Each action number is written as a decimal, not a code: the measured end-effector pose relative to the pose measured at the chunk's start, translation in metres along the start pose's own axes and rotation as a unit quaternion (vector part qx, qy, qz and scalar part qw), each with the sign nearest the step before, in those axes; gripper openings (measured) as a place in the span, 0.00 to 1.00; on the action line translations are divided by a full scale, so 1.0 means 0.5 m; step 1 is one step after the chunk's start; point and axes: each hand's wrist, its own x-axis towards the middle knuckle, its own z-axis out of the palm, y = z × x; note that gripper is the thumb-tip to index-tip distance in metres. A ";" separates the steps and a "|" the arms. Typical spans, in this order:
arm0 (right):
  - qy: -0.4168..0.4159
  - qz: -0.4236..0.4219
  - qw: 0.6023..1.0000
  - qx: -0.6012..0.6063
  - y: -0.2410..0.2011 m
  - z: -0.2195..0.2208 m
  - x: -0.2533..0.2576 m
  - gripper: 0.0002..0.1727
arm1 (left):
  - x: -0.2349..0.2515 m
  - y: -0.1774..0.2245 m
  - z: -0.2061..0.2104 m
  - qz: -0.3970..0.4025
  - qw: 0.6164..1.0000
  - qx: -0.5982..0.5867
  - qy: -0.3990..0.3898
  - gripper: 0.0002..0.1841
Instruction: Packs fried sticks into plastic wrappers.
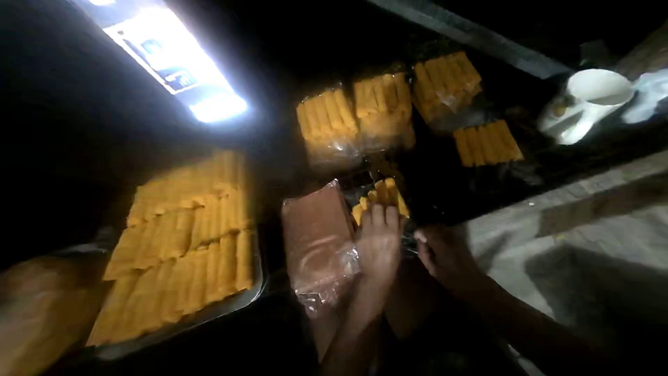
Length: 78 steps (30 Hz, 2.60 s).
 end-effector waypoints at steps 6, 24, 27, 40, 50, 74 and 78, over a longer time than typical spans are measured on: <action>-0.019 -0.118 0.993 0.004 0.042 0.036 0.070 0.22 | -0.078 -0.009 -0.035 -0.078 0.996 0.044 0.006 0.20; -0.193 -0.032 0.981 0.006 -0.023 0.056 0.135 0.34 | -0.129 -0.022 -0.064 -0.199 0.977 0.040 -0.065 0.18; -0.141 -0.007 0.990 -0.014 -0.035 0.074 0.136 0.25 | -0.128 -0.020 -0.069 -0.197 0.977 0.023 -0.079 0.18; -0.122 0.037 0.992 -0.009 -0.060 0.092 0.141 0.28 | -0.135 -0.031 -0.048 -0.165 0.984 -0.044 -0.042 0.18; -0.111 0.049 0.991 -0.048 -0.035 0.007 0.091 0.21 | -0.126 -0.047 -0.087 -0.171 0.981 -0.020 -0.089 0.26; 0.117 0.144 0.983 -0.009 0.224 -0.297 0.150 0.10 | 0.266 0.210 -0.032 0.054 0.964 -0.140 -0.219 0.17; 0.046 0.188 0.980 -0.047 0.264 -0.246 0.086 0.09 | 0.195 0.213 0.028 0.030 0.945 -0.123 -0.303 0.21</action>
